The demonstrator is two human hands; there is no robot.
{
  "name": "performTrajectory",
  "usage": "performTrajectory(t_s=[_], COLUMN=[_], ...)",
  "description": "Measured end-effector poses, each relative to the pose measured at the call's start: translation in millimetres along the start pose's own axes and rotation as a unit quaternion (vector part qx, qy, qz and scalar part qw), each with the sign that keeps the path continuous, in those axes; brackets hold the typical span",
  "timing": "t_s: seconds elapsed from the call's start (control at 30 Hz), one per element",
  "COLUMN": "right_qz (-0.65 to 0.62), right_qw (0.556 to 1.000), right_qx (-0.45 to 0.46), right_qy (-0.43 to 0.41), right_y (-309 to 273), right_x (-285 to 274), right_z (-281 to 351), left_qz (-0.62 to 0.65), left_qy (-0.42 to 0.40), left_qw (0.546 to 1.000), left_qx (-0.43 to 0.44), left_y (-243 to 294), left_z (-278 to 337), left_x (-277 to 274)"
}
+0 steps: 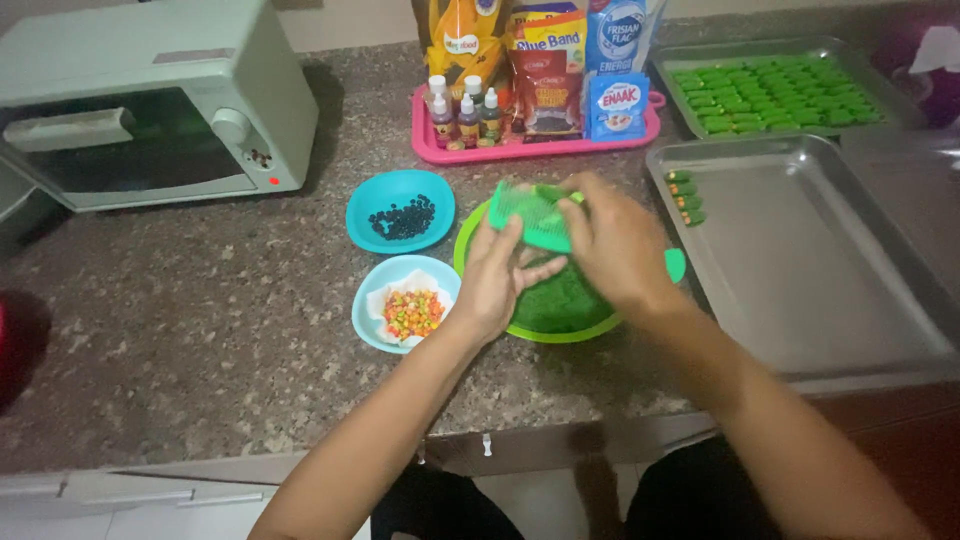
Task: Shaping green dough into textured leaf-like pastries using a plastic comb and placing them on a tray
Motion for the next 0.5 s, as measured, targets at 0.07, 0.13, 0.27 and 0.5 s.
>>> performTrajectory(t_s=[0.07, 0.13, 0.27, 0.5], right_qz=[0.027, 0.054, 0.173, 0.218], right_qw=[0.999, 0.998, 0.984, 0.973], right_qx=[0.011, 0.021, 0.051, -0.049], right_qy=[0.014, 0.030, 0.015, 0.050], right_y=[10.4, 28.0, 64.9, 52.3], right_x=[-7.9, -6.6, 17.5, 8.2], right_z=[-4.7, -9.9, -11.8, -20.0], left_qz=[-0.032, -0.065, -0.169, -0.116], left_qy=[0.003, 0.005, 0.027, 0.030], left_qw=[0.998, 0.991, 0.930, 0.950], left_qx=[0.058, 0.116, 0.325, 0.290], left_y=[20.2, 41.9, 89.0, 84.3], left_z=[6.7, 13.5, 29.4, 22.4], left_x=[5.8, 13.4, 21.6, 14.8])
Point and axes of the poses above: each hand's wrist, its own z-axis away from the middle knuckle, its own x-axis out of the palm, y = z × x, the point moved 10 cm from there along -z, towards the middle knuckle, and after that the axes turned 10 degrees about y, right-handed, at the moved point
